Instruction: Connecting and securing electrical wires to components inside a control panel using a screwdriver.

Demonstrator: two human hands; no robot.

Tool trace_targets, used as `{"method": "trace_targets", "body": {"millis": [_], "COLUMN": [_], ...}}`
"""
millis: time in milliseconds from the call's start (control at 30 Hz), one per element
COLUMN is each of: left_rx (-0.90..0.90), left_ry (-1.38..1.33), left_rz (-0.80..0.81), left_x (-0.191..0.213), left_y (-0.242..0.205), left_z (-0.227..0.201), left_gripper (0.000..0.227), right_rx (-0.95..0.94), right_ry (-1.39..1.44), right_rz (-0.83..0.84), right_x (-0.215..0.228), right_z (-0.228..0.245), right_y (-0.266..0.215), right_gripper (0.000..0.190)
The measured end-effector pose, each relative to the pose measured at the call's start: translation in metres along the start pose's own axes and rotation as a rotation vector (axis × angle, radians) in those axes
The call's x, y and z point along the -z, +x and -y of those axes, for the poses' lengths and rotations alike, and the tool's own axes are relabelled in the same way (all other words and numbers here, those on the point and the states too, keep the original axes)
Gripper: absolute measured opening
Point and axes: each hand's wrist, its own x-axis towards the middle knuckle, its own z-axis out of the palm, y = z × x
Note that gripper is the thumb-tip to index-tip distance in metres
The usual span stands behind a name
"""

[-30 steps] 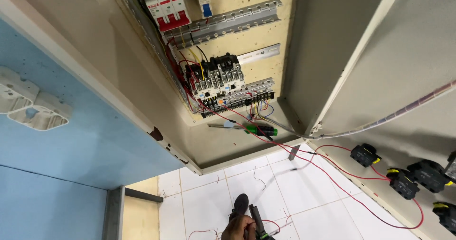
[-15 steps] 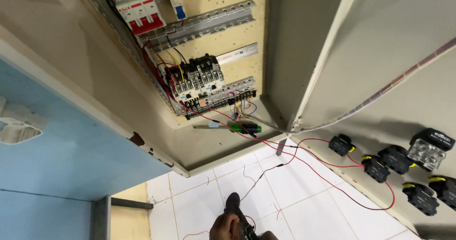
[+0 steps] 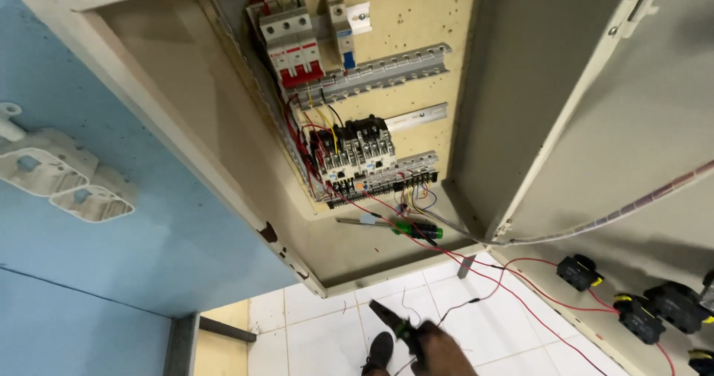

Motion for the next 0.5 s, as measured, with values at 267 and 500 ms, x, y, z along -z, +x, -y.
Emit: {"method": "trace_targets", "body": {"millis": [267,500], "left_rx": [-0.013,-0.177], "left_ry": [-0.016,0.011], "left_rz": [0.013,-0.001], "left_x": [0.008,0.024], "left_y": [0.028,0.046], "left_z": [-0.021,-0.063], "left_gripper": [0.022,0.016], "right_rx": [0.140,0.290], "right_ry": [-0.096,-0.199], "right_rz": [-0.124,-0.147], "right_x": [0.117,0.110], "right_z": [0.035,0.036], "right_y": [0.191,0.267], "right_gripper": [0.031,0.036]}}
